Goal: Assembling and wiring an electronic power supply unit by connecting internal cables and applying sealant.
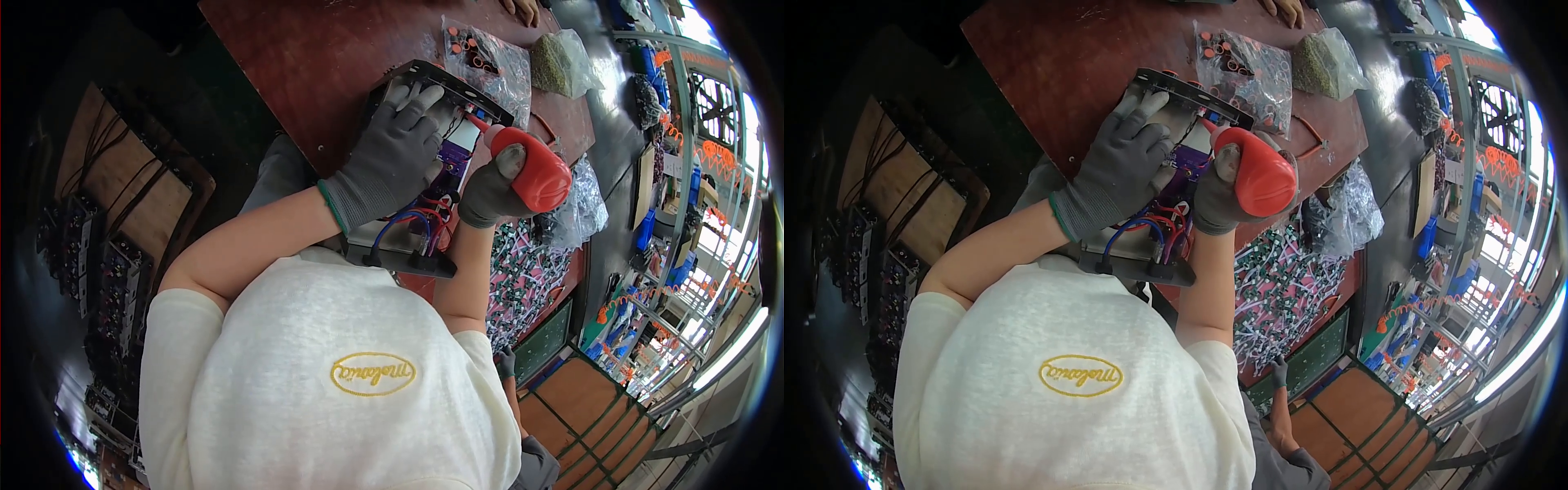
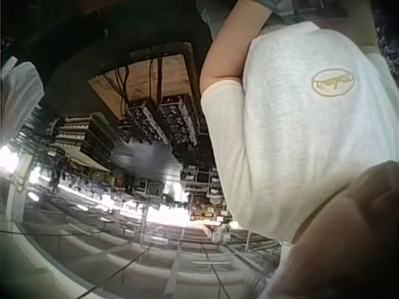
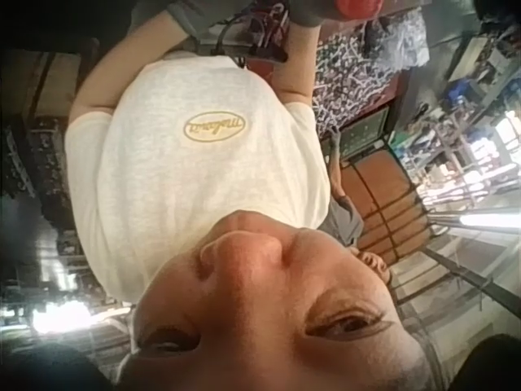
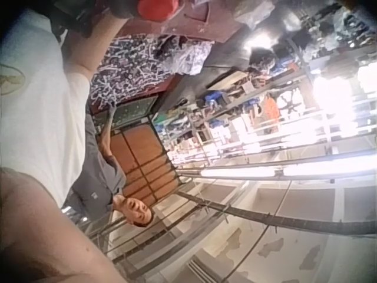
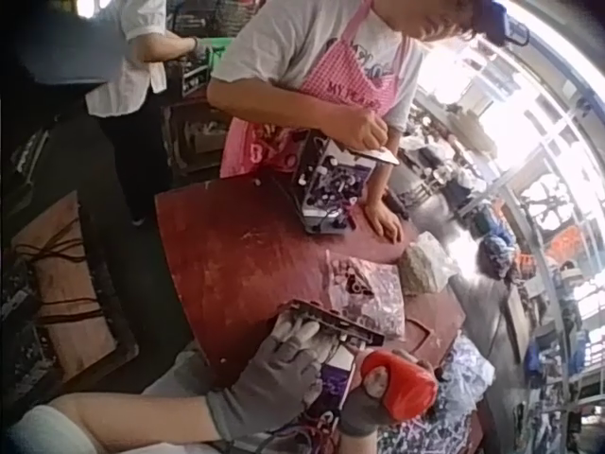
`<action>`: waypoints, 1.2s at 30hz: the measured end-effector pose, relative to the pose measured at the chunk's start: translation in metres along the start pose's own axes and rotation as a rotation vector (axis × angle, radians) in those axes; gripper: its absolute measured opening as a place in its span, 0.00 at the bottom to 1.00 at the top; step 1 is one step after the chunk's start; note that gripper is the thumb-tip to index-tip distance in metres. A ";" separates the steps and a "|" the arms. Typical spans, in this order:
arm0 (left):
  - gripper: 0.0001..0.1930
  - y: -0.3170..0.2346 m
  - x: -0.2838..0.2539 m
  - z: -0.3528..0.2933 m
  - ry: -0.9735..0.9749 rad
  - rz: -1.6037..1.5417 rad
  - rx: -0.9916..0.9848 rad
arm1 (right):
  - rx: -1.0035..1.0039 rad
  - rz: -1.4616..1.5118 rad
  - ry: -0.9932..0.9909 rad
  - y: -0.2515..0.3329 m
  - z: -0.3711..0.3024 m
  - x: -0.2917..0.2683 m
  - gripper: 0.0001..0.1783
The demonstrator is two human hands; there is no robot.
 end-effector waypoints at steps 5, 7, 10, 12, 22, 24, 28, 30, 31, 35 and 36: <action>0.15 0.000 0.000 -0.003 -0.020 0.013 0.012 | 0.029 -0.020 0.014 0.002 -0.003 -0.001 0.22; 0.15 0.000 0.000 -0.005 -0.021 0.011 0.014 | 0.088 -0.012 0.046 -0.001 -0.007 -0.004 0.23; 0.15 0.003 -0.001 -0.003 -0.030 -0.032 0.008 | 0.132 -0.037 0.081 0.002 -0.006 -0.003 0.24; 0.14 0.007 -0.004 -0.001 -0.028 -0.066 0.014 | 0.120 -0.027 0.085 0.012 -0.001 0.004 0.24; 0.19 0.003 -0.012 0.023 -0.078 -0.159 0.098 | 0.706 0.032 -0.446 -0.002 0.018 -0.049 0.20; 0.22 0.008 -0.014 0.029 -0.118 -0.161 0.107 | 0.857 0.349 -0.583 -0.003 0.023 -0.058 0.17; 0.19 0.050 -0.006 0.043 -0.151 -0.136 0.064 | 0.795 0.501 -0.455 -0.015 -0.002 -0.068 0.14; 0.21 0.087 0.018 0.057 0.047 -0.525 -0.149 | 0.855 0.641 -0.592 -0.010 -0.006 -0.066 0.14; 0.22 0.112 0.043 0.065 0.283 -0.810 -0.457 | 0.951 0.700 -0.781 -0.017 -0.012 -0.066 0.15; 0.24 0.126 0.081 0.086 0.510 -1.319 -0.626 | 0.973 0.558 -0.910 -0.046 -0.031 -0.068 0.14; 0.24 0.107 0.065 0.084 0.550 -1.304 -0.745 | 0.930 0.537 -0.961 -0.039 -0.025 -0.077 0.14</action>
Point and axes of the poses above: each hand's wrist, its own z-axis towards the middle knuckle, its own x-axis out of the palm, y = z × x, the point moved 3 cm from there along z, towards the middle knuckle, and after that the axes turned 6 degrees about -x, right-handed, at the moved point
